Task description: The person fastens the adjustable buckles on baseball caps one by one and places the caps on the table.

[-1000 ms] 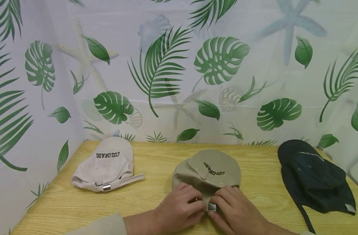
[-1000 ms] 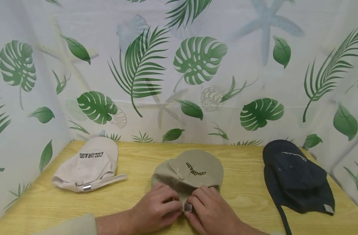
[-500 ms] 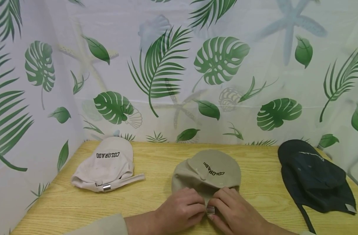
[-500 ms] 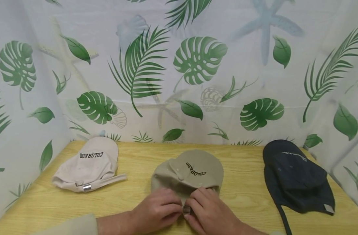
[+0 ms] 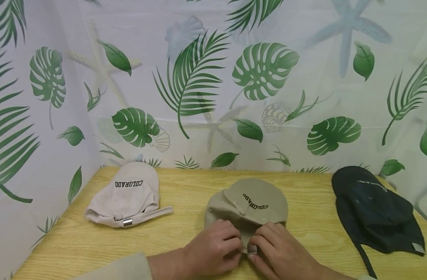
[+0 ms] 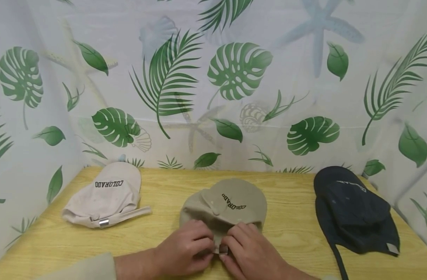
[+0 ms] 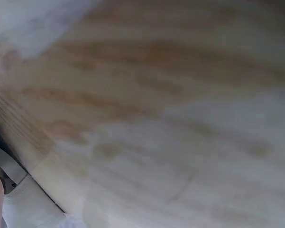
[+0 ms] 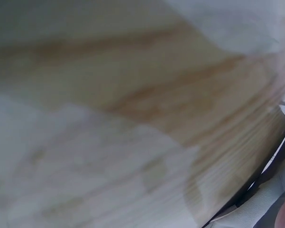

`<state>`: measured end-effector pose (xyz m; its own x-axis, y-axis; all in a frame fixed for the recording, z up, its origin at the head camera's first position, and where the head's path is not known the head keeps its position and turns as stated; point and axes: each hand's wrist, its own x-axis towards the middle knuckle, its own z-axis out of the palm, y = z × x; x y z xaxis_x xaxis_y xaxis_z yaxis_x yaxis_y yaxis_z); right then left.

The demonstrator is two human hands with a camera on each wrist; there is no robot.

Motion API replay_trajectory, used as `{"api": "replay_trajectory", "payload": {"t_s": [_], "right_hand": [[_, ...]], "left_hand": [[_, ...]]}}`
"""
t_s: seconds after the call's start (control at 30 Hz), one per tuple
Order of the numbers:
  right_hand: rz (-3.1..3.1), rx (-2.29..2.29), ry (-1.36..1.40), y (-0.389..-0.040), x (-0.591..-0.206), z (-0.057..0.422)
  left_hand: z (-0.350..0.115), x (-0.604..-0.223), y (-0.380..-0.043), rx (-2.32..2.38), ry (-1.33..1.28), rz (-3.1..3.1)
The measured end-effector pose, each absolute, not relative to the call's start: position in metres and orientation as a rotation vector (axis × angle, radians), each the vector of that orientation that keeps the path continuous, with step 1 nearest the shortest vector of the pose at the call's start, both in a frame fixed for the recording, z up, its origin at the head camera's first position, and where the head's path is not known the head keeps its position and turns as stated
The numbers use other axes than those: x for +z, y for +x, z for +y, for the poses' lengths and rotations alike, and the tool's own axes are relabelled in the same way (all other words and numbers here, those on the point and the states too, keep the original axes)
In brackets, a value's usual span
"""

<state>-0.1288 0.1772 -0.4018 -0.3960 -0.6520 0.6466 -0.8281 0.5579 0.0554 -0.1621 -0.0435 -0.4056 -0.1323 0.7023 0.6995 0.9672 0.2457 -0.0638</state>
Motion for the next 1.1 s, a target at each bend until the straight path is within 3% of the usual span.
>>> {"api": "replay_trajectory", "payload": {"t_s": [1.1], "right_hand": [[-2.155,0.387,1.184,-0.1277,-0.4004,0.1767]], "left_hand": [[-0.0402,-0.4047,-0.1586,-0.505,-1.465,-1.906]]}}
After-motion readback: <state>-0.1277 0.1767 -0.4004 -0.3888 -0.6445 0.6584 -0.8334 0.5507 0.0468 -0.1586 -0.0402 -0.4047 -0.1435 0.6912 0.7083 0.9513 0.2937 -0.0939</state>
